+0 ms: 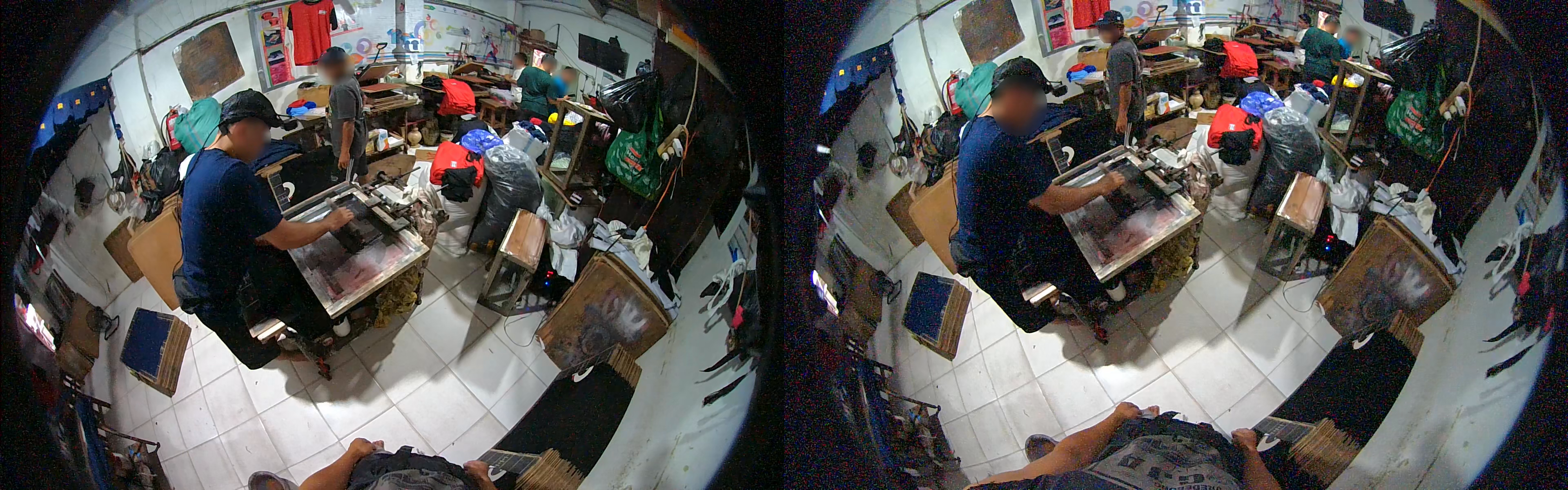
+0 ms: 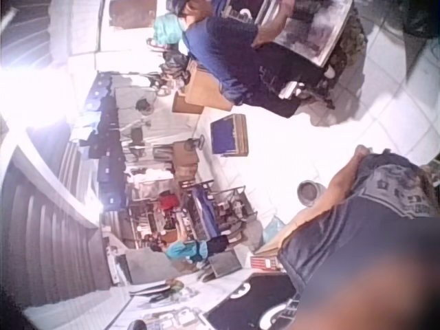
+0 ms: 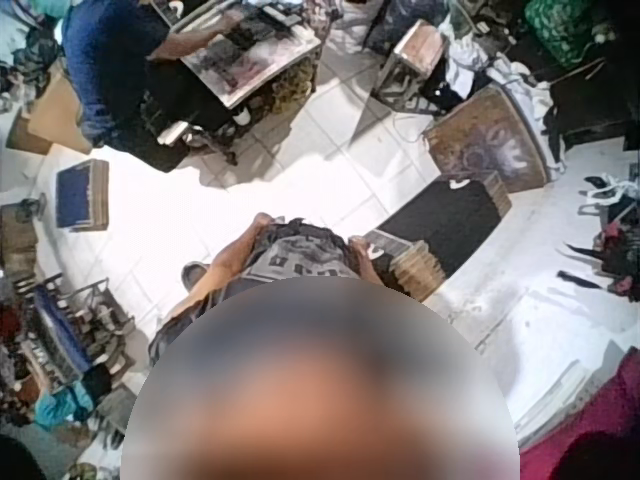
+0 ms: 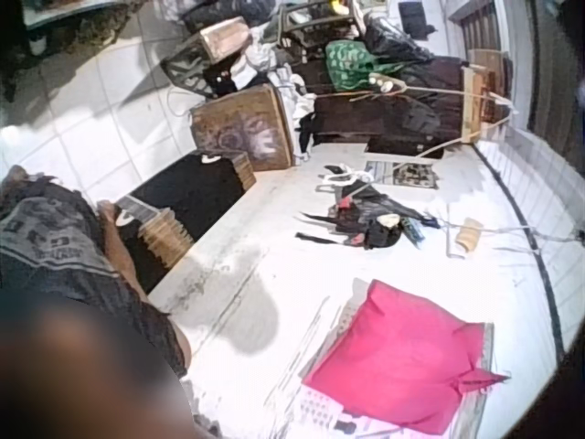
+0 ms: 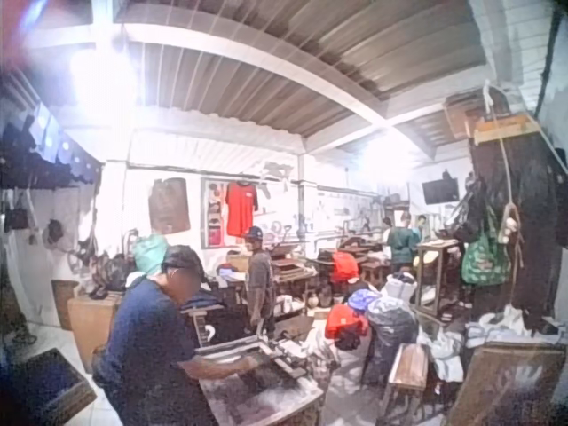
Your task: The person assists a coworker by taking printed black t-shirts from a screen printing press and stacking them on a nearby pile. The coworker operates the press while the camera wearer handles the finished garments.
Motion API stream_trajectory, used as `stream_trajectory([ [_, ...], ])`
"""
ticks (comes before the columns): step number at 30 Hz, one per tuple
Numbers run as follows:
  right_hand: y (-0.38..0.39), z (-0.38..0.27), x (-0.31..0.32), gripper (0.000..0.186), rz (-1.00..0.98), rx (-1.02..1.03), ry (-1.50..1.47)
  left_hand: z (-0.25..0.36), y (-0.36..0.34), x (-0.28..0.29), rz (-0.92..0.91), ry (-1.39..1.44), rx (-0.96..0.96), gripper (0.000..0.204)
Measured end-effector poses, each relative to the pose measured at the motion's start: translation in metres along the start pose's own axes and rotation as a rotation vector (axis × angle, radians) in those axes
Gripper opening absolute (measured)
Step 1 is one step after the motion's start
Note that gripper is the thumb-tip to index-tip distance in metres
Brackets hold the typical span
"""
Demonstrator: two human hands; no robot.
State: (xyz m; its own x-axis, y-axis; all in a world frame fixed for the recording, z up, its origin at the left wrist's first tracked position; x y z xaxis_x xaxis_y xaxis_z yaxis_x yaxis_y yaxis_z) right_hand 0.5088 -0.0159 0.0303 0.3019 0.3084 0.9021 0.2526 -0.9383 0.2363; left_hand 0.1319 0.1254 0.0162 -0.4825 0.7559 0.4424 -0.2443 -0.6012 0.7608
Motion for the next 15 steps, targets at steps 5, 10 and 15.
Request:
stream_trajectory([
  [5, -0.002, -0.002, -0.007, 0.015, -0.015, -0.026, -0.018, -0.01, -0.016, -0.008, -0.028, -0.142, -0.073, 0.054],
  [10, -0.007, -0.001, -0.022, 0.017, -0.224, -0.105, 0.081, -0.012, -0.008, -0.004, -0.055, -0.08, -0.015, 0.057],
  [15, -0.012, -0.013, -0.007, 0.017, -0.116, -0.068, 0.05, -0.008, 0.002, 0.005, -0.052, -0.043, 0.015, 0.059],
])
Point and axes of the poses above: each hand's wrist, its own y-axis away from the middle knuckle, its own x-axis out of the back of the hand, z = x × y, the point moved 9 cm from there along -y, towards the middle knuckle, and after that the axes turned 1 degree about -z, right-handed, at the moved point
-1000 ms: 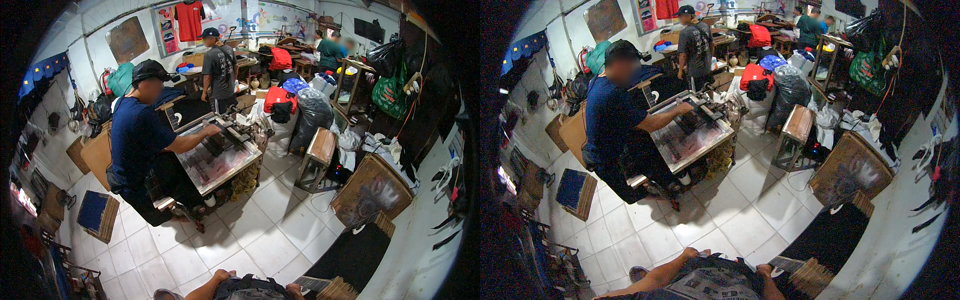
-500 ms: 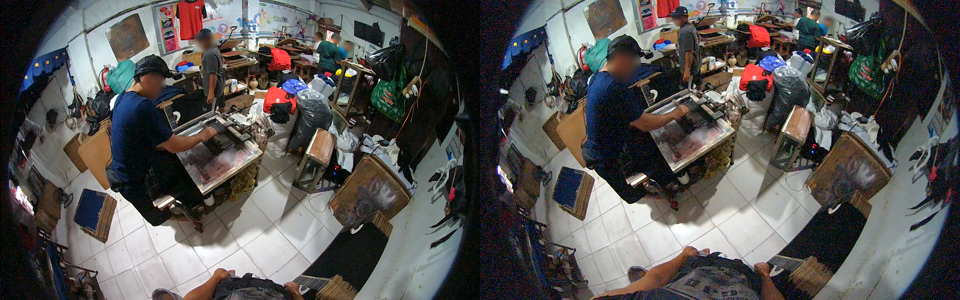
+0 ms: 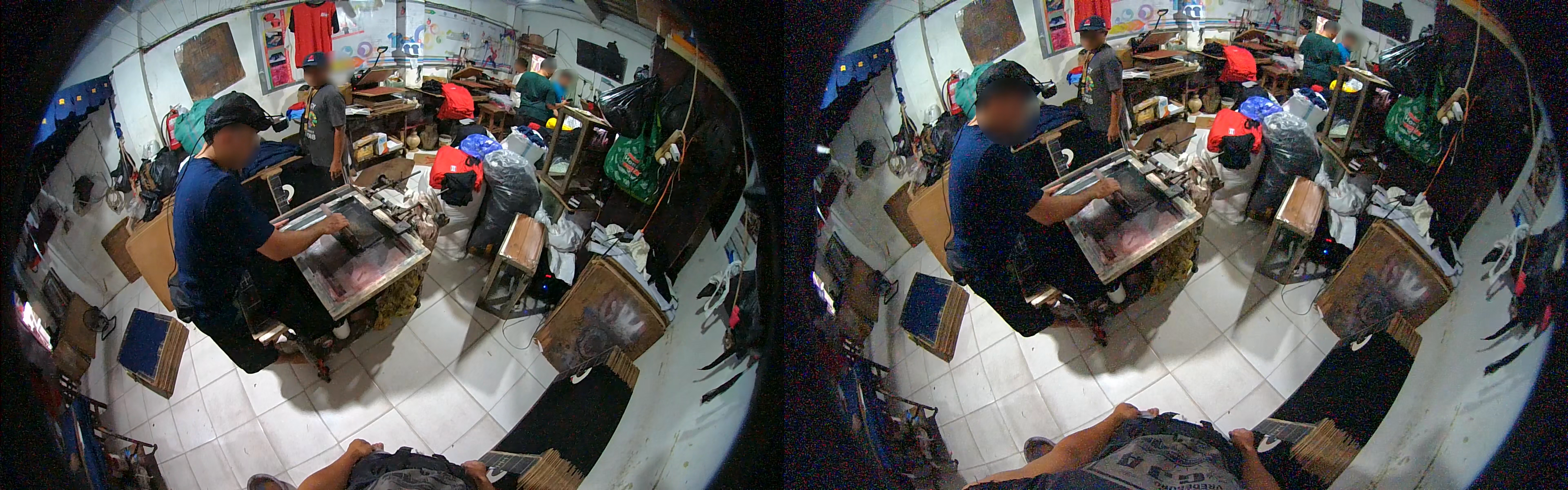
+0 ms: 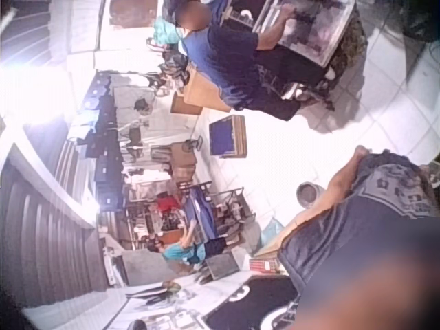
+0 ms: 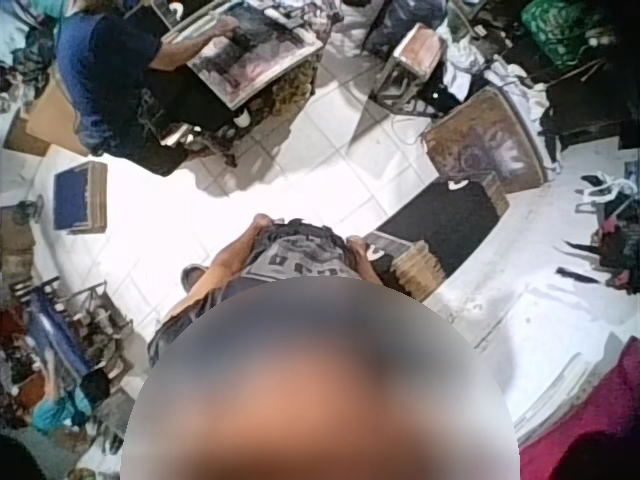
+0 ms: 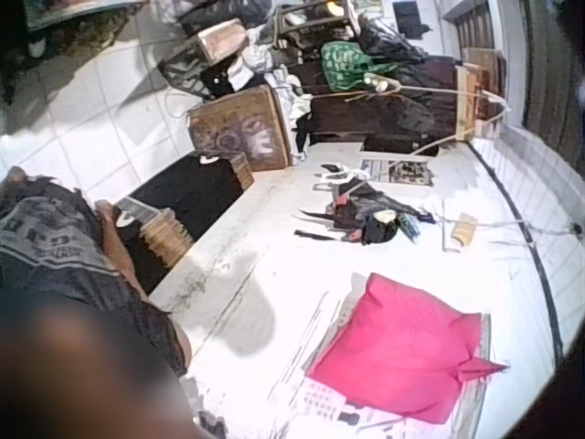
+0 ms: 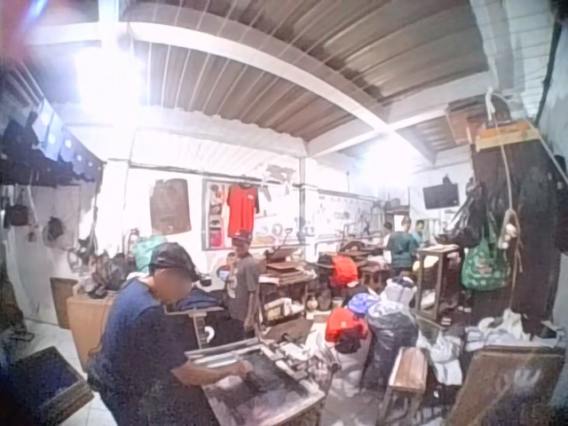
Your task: The person assists a coworker by taking printed black t-shirts from a screen printing press and stacking them on a nearby pile. The coworker operates the press while the camera wearer handles the finished garments.
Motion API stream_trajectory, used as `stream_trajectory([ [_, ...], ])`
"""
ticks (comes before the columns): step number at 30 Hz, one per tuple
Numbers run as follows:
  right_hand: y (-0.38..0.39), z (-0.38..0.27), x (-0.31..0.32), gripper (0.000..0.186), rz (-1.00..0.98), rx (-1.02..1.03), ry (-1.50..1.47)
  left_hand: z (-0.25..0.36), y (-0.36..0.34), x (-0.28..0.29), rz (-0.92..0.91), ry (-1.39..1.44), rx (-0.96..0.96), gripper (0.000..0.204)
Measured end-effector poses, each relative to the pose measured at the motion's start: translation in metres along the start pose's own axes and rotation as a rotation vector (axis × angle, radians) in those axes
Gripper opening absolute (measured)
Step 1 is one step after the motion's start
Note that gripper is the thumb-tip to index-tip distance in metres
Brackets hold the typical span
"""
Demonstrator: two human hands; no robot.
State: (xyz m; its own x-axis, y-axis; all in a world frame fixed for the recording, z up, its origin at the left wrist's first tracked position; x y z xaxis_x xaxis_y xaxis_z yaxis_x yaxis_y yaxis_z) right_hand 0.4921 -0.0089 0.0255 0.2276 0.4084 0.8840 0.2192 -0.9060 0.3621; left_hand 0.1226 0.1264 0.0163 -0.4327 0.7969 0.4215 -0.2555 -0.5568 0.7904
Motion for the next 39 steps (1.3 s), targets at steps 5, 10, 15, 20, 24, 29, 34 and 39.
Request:
stream_trajectory([
  [5, 0.005, -0.001, 0.004, 0.017, 0.191, 0.045, -0.103, -0.006, 0.004, 0.002, 0.007, 0.106, 0.065, 0.058],
  [10, 0.003, 0.003, 0.002, 0.017, 0.187, 0.006, -0.191, -0.009, 0.008, 0.001, -0.017, 0.151, 0.065, 0.057],
  [15, -0.004, 0.006, -0.019, 0.024, -0.053, -0.069, -0.075, -0.008, 0.002, -0.001, 0.0, -0.008, -0.027, 0.056],
  [20, -0.002, 0.014, -0.025, 0.03, 0.053, -0.189, -0.384, -0.019, -0.008, -0.012, 0.006, -0.135, -0.092, 0.047],
  [24, -0.003, 0.007, -0.032, 0.034, -0.066, -0.2, -0.195, -0.023, -0.014, -0.014, 0.036, -0.253, -0.173, 0.04],
  [29, 0.005, 0.001, -0.016, 0.037, 0.139, -0.183, -0.389, -0.02, -0.017, -0.021, -0.016, -0.476, -0.278, 0.039],
  [34, 0.005, -0.002, -0.018, 0.034, 0.118, -0.143, -0.349, -0.029, -0.023, -0.017, 0.042, -0.384, -0.214, 0.031],
  [39, 0.005, -0.008, -0.005, 0.023, -0.014, -0.248, -0.152, -0.029, -0.027, -0.024, 0.001, -0.441, -0.264, 0.033],
])
Point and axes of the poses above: each hand's wrist, its own y-axis away from the middle knuckle, its own x-axis out of the back of the hand, z = x × y, the point moved 9 cm from there along -y, towards the middle knuckle, and after that the axes turned 1 degree about -z, right-handed, at the moved point
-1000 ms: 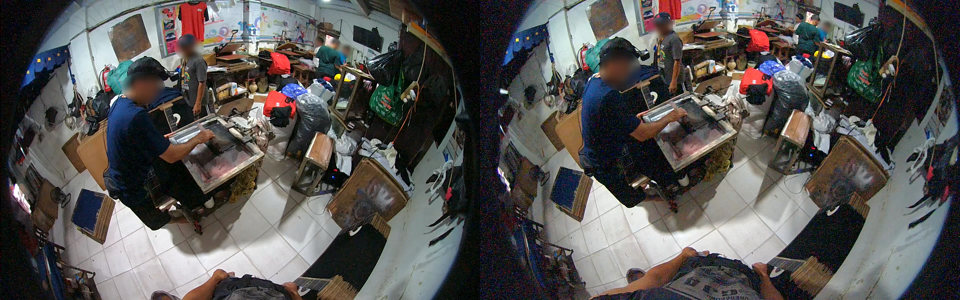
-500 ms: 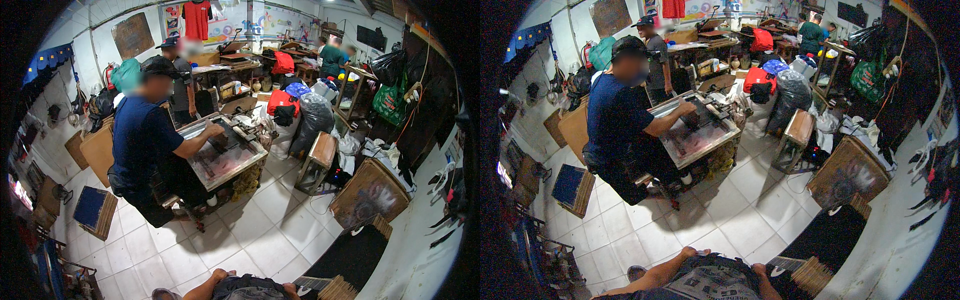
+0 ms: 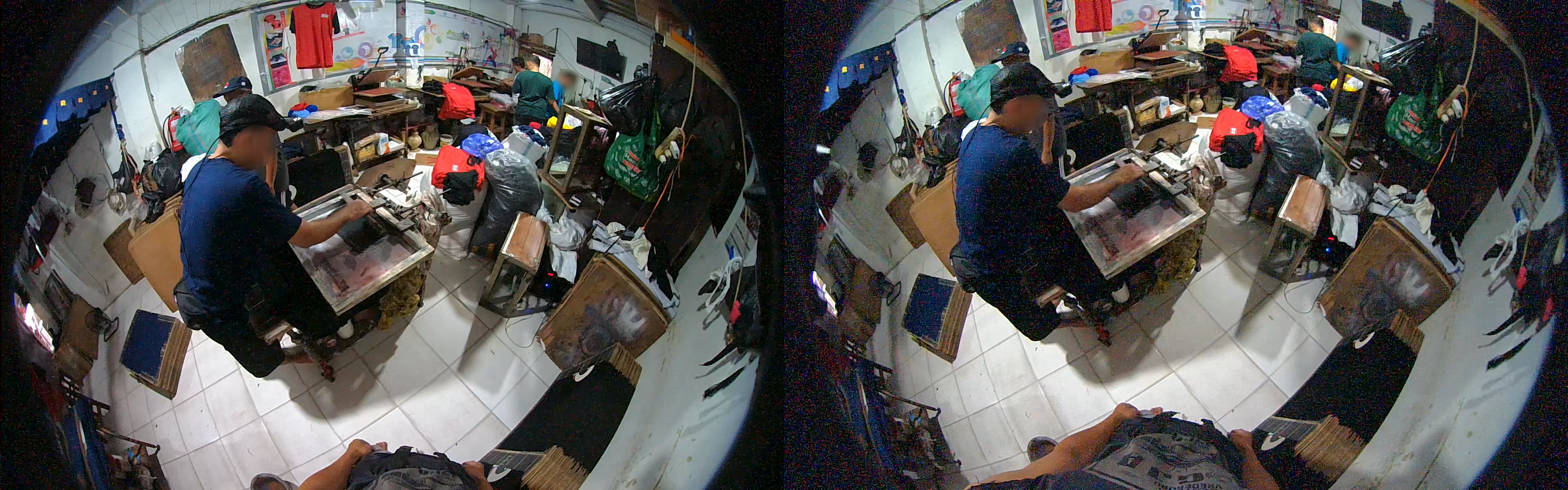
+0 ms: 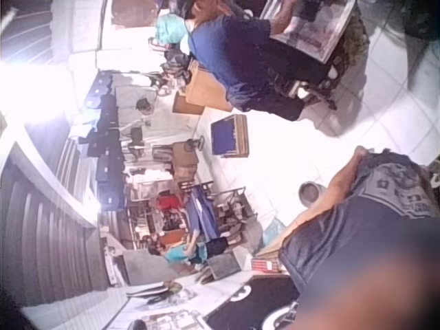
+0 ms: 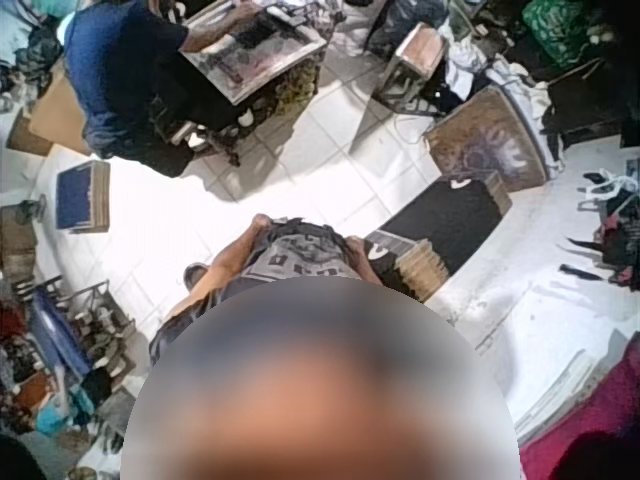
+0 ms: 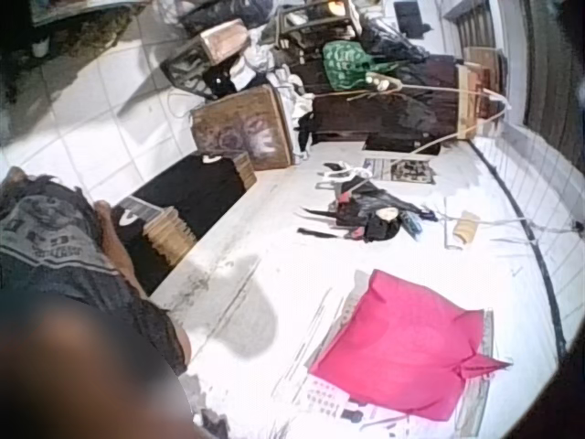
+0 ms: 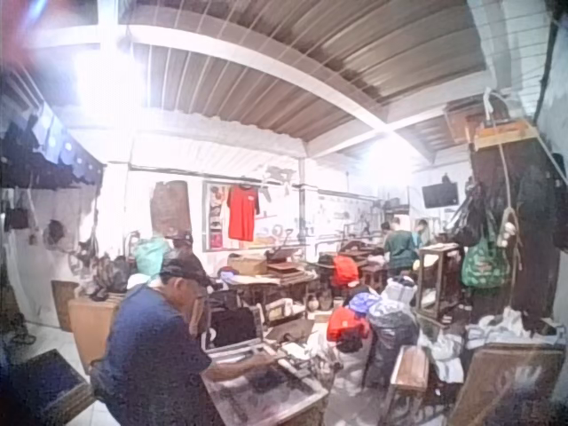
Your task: The person assists a coworker by taking printed black t-shirts from a screen printing press and stacking them on a nearby pile. The coworker operates the press while the camera wearer handles the finished garments.
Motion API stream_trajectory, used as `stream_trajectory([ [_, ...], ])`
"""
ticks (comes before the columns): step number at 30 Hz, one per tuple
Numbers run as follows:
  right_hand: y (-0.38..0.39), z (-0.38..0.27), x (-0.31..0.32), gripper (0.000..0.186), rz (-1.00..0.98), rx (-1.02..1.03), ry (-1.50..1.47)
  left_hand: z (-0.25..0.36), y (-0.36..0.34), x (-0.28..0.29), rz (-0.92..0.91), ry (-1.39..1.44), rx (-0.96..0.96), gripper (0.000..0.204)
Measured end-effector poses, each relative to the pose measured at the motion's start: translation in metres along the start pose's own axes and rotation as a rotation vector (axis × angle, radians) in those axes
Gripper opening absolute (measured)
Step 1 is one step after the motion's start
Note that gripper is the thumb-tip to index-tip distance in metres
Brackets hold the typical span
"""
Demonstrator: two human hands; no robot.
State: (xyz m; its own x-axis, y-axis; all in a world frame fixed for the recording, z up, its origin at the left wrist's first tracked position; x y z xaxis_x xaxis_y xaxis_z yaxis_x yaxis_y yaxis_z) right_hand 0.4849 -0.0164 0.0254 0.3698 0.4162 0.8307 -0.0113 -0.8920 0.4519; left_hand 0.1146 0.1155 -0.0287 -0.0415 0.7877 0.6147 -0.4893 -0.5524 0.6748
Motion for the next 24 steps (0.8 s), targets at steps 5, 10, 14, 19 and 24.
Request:
stream_trajectory([
  [5, 0.003, 0.004, 0.001, 0.026, -0.121, -0.106, -0.071, 0.003, 0.006, 0.008, 0.026, 0.141, 0.07, 0.038],
  [10, -0.012, 0.027, -0.031, 0.026, -0.178, -0.088, -0.003, 0.03, 0.019, 0.022, 0.022, -0.168, -0.113, 0.034],
  [14, -0.022, 0.016, -0.043, 0.03, 0.012, 0.239, -0.142, 0.002, 0.043, 0.037, 0.069, 0.134, 0.158, 0.033],
  [19, -0.04, 0.021, -0.064, 0.015, -0.13, 0.107, -0.733, -0.044, 0.102, 0.056, 0.336, 1.237, 0.536, 0.026],
  [24, -0.078, -0.012, -0.019, 0.01, -0.205, 0.007, -0.293, -0.115, 0.131, 0.152, 0.609, 1.653, 0.488, 0.014],
])
Point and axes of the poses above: each hand's wrist, its own y-axis away from the middle knuckle, its own x-axis out of the back of the hand, z = x × y, the point moved 9 cm from there along -y, towards the middle knuckle, and after that the axes turned 1 degree about -z, right-handed, at the moved point
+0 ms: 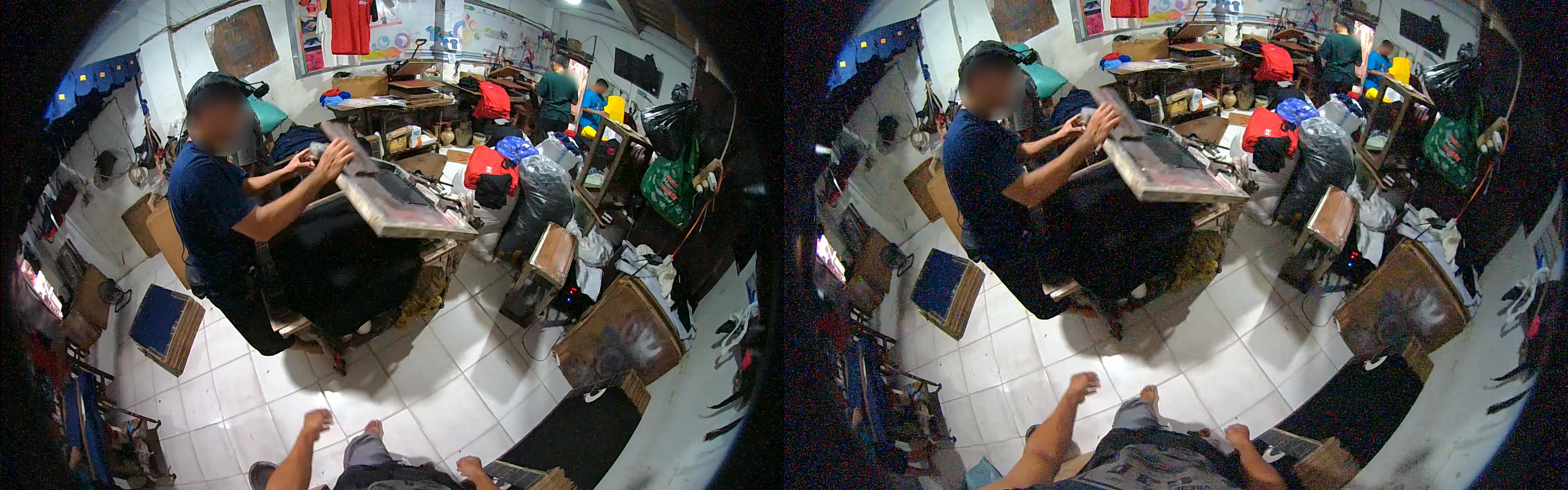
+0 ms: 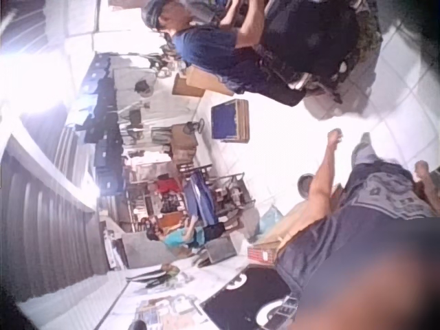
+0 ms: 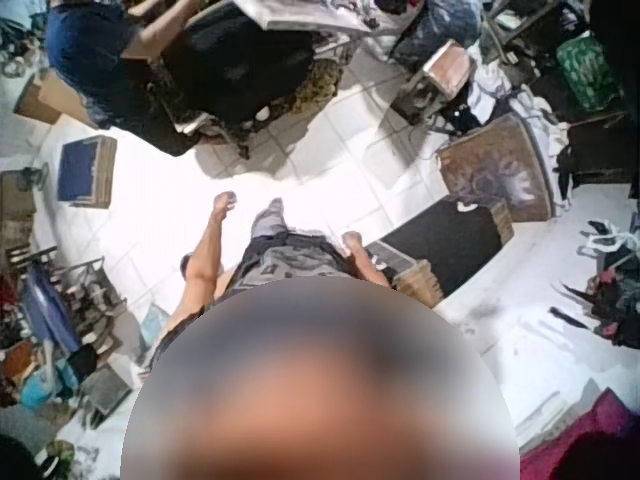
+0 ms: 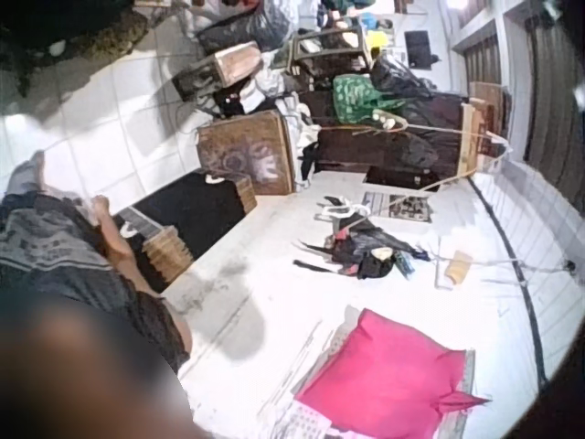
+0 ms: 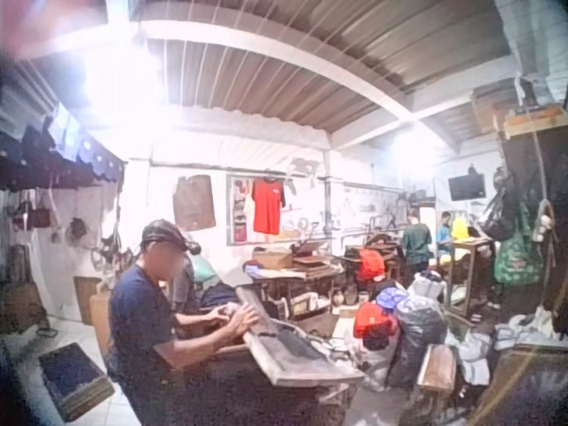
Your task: The person assists a coworker by taking printed black t-shirts from a screen printing press and stacking them on a nearby pile. The coworker operates the press while the camera wearer handles the finished garments.
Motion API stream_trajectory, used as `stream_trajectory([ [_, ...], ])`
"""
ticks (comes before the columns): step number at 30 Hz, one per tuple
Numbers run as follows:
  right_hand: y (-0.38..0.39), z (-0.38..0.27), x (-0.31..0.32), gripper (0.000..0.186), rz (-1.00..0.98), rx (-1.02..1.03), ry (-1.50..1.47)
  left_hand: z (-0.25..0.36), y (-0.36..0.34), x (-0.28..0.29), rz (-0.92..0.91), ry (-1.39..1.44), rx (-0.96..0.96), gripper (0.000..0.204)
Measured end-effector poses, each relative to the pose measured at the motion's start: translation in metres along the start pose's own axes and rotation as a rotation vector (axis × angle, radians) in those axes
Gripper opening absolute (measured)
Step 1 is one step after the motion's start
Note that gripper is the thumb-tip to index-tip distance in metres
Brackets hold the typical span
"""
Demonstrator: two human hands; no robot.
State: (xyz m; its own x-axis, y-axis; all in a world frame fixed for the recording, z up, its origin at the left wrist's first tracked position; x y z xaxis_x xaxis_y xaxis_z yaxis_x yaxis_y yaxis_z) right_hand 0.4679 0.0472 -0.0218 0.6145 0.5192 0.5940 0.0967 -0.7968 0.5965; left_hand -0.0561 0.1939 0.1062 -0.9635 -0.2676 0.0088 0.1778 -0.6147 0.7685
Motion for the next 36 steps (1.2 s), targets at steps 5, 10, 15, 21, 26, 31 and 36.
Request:
stream_trajectory([
  [5, -0.009, -0.082, 0.067, 0.013, 0.104, -0.431, -0.742, 0.176, -0.076, 0.092, 0.314, 0.091, -0.31, 0.014],
  [10, -0.088, -0.234, 0.101, 0.023, 0.056, -0.315, -0.923, 0.277, -0.157, 0.137, 0.549, 0.191, -0.4, 0.083],
  [15, -0.228, -0.416, 0.116, 0.028, -0.109, -0.06, -0.994, 0.296, -0.224, 0.149, 0.338, 0.392, -0.314, 0.046],
  [21, -0.371, -0.564, 0.163, 0.049, 0.134, 0.0, -1.146, 0.312, -0.256, 0.161, 0.28, 0.175, -0.176, 0.032],
  [26, -0.393, -0.558, 0.159, 0.065, 0.268, -0.388, -1.204, 0.309, -0.225, 0.16, 0.382, 0.449, -0.09, 0.015],
  [31, -0.429, -0.6, 0.188, 0.04, -0.081, 0.032, -1.956, 0.363, -0.19, 0.145, 0.147, 0.316, -0.172, 0.014],
  [36, -0.421, -0.608, 0.242, 0.029, -0.132, 0.186, -1.981, 0.391, -0.144, 0.093, -0.292, 0.551, -0.222, 0.032],
])
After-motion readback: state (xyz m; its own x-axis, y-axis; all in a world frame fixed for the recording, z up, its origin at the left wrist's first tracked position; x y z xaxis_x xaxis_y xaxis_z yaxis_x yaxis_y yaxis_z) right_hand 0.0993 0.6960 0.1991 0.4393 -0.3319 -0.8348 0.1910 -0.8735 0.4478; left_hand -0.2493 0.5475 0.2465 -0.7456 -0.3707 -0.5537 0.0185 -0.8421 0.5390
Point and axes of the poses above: each hand's wrist, its own y-axis away from the middle knuckle, its own x-axis out of the back of the hand, z = x × y, the point moved 9 cm from there along -y, towards the middle knuckle, and after that the axes turned 1 degree about -z, right-handed, at the moved point
